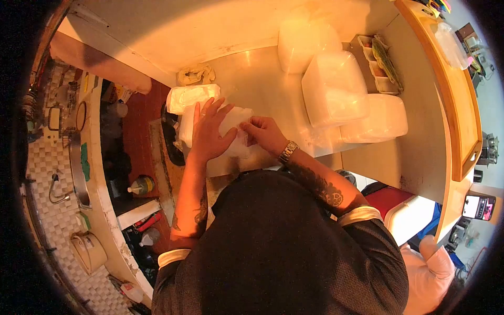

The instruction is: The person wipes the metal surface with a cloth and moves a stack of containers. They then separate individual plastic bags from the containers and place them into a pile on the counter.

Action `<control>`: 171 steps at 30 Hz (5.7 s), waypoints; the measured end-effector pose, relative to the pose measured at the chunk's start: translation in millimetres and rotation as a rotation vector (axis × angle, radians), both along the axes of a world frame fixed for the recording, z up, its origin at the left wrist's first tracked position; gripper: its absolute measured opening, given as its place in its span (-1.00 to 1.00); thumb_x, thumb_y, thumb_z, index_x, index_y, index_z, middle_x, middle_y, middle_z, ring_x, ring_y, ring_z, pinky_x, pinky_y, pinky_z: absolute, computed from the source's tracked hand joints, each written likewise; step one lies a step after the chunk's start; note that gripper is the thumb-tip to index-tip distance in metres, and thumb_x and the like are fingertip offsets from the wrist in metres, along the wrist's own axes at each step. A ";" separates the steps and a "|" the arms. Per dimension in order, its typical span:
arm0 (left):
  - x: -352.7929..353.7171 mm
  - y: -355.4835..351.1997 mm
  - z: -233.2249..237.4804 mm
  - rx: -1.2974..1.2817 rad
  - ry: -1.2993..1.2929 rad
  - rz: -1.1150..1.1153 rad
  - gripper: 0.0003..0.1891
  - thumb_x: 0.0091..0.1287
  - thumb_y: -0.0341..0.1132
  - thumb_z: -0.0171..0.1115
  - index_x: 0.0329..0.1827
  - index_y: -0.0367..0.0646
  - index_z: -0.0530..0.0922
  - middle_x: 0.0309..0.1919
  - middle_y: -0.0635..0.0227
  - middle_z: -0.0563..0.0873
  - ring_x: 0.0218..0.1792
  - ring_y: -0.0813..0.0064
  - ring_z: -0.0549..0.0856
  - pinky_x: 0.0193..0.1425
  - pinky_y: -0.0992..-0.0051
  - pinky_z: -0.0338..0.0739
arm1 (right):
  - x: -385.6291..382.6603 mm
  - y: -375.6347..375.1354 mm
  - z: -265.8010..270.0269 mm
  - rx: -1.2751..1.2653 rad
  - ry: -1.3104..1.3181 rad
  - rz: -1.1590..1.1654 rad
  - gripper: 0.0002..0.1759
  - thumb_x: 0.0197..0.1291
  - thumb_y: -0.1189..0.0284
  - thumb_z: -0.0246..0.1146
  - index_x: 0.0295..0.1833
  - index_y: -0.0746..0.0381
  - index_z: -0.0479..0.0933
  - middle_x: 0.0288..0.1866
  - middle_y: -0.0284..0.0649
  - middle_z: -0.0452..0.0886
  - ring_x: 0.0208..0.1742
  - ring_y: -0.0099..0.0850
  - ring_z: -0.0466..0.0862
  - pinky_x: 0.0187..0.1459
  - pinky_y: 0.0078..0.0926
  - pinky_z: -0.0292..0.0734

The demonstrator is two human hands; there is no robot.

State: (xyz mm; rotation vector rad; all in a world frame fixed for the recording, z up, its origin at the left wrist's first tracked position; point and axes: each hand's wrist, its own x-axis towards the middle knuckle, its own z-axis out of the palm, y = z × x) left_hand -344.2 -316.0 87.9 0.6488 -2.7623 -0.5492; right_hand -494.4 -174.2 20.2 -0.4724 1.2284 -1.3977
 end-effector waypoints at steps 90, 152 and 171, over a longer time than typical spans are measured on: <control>1.1 -10.4 -14.4 -0.017 0.101 0.071 -0.61 0.37 -0.10 0.32 0.24 0.12 0.72 0.33 0.28 0.67 0.53 0.10 0.45 0.74 -0.03 -0.05 | 42.1 9.6 18.0 -0.038 0.016 -0.063 -0.73 0.56 0.28 0.29 0.15 0.25 0.60 -0.10 -0.39 0.74 -0.17 -0.67 0.68 -0.13 -0.56 0.62; 0.0 -2.1 -5.9 -0.015 0.153 0.097 -0.59 0.20 -0.21 0.45 0.13 -0.07 0.72 0.22 0.21 0.73 0.46 0.03 0.51 0.70 -0.06 0.05 | -113.2 143.8 217.0 -0.429 1.797 -0.492 -0.89 0.01 0.56 0.30 -0.29 0.22 0.64 -0.40 -0.18 0.66 -0.46 -0.20 0.62 -0.39 -0.34 0.53; -7.1 -3.3 -10.7 -0.020 0.165 0.102 -0.61 0.23 -0.20 0.42 0.12 -0.08 0.73 0.22 0.19 0.72 0.45 -0.02 0.51 0.70 -0.08 0.03 | -126.2 143.6 126.1 -0.191 1.916 -0.303 -0.62 -0.19 0.46 0.29 -0.12 0.21 0.61 -0.06 -0.10 0.65 0.03 -0.04 0.62 0.14 -0.06 0.48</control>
